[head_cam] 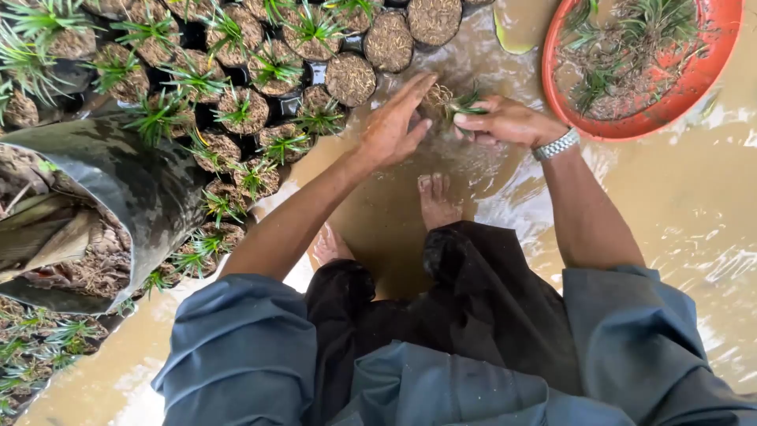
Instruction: The person stands barefoot in shallow water and repeatedly pulls small green seedlings from black plastic nursery bags. They wash the roots of the seedlings in the water and place them into a red plastic basin floating nearby.
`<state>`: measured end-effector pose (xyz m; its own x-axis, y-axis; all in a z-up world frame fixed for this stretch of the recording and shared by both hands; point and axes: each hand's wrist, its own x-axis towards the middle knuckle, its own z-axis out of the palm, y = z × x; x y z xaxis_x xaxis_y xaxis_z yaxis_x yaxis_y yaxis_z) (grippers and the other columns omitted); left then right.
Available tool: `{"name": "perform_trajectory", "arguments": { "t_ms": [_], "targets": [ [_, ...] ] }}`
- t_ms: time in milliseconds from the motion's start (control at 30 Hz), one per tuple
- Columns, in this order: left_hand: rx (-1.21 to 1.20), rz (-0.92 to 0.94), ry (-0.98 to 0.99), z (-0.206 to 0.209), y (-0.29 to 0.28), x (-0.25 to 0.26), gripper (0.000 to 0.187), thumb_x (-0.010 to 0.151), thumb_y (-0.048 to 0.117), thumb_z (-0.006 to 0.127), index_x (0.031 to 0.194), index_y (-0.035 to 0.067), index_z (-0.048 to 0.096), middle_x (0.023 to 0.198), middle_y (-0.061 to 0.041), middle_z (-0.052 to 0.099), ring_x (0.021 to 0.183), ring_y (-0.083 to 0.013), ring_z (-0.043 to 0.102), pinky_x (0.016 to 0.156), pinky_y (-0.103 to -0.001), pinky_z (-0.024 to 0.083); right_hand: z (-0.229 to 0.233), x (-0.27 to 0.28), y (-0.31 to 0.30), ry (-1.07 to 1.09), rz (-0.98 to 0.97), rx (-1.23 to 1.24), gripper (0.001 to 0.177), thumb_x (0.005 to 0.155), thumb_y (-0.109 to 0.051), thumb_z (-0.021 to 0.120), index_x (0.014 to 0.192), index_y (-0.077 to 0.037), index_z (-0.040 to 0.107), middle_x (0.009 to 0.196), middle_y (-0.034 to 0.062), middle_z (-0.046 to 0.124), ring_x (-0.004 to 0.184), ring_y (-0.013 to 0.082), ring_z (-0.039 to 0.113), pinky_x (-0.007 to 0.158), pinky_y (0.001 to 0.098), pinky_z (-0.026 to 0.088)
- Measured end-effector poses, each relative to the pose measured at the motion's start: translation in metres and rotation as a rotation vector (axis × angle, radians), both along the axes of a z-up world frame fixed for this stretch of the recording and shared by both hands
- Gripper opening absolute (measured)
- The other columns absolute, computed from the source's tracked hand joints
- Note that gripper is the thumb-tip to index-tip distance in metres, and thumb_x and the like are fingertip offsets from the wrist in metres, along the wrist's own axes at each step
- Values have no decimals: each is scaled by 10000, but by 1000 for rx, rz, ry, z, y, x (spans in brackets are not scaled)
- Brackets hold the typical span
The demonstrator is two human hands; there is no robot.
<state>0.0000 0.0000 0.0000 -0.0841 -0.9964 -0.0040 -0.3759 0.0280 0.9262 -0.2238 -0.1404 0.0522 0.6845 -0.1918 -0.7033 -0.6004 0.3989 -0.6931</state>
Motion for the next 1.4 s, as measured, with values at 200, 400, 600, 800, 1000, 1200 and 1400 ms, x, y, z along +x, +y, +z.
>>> {"name": "perform_trajectory", "arguments": {
  "t_ms": [200, 400, 600, 800, 1000, 1200, 1400],
  "targets": [
    [-5, 80, 87, -22, -13, -7, 182, 1005, 266, 704, 1176, 229, 754, 929, -36, 722, 878, -301, 733, 767, -434, 576, 58, 18, -11, 80, 21, -203, 602, 898, -283, 795, 1441, -130, 587, 1295, 130, 657, 988, 222, 676, 674, 421, 623],
    [-10, 180, 38, -21, -10, 0, 165, 991, 219, 713, 1137, 155, 754, 983, -119, 743, 969, -387, 715, 818, -464, 587, 46, 44, 12, -34, 69, -922, 999, 897, -713, 756, 1596, -105, 383, 1645, 300, 193, 1498, 547, 206, 1206, 734, 202],
    [104, 253, 143, -44, 5, -12, 175, 1030, 229, 651, 1109, 101, 741, 988, -158, 742, 996, -400, 720, 860, -480, 581, -86, 14, 20, -48, 204, -1145, 222, 1047, -417, 705, 1158, -228, 733, 886, 53, 744, 863, 316, 742, 726, 416, 580],
    [187, 201, -143, -84, 24, -2, 240, 1067, 324, 543, 1157, 153, 684, 1028, -136, 724, 960, -399, 719, 798, -536, 584, -46, 36, 32, -136, 45, -848, 269, 1110, -212, 583, 1248, -24, 716, 1019, 274, 734, 988, 516, 683, 787, 574, 567],
    [8, 157, -824, -34, 33, -2, 239, 972, 218, 624, 1187, 113, 624, 1193, -107, 599, 924, -327, 727, 683, -438, 648, -60, 45, 58, 252, 46, -1411, 361, 1034, -371, 653, 1023, -35, 784, 888, 242, 742, 760, 428, 744, 600, 530, 584],
    [-5, 126, -356, 11, 25, 9, 489, 1093, 236, 552, 1541, 74, 447, 1528, -149, 471, 1155, -434, 631, 938, -564, 568, -39, 37, 52, -100, -86, -864, 162, 1002, -149, 728, 1123, -46, 760, 968, 243, 728, 954, 450, 702, 774, 531, 560],
    [191, 255, 479, -17, 18, -6, 323, 1087, 302, 527, 907, 96, 699, 763, -2, 676, 750, -122, 638, 755, -266, 511, 0, 43, 26, -195, -345, -614, 129, 1010, -33, 748, 1138, -34, 767, 883, 144, 748, 782, 120, 637, 628, 299, 567]
  ]
}}
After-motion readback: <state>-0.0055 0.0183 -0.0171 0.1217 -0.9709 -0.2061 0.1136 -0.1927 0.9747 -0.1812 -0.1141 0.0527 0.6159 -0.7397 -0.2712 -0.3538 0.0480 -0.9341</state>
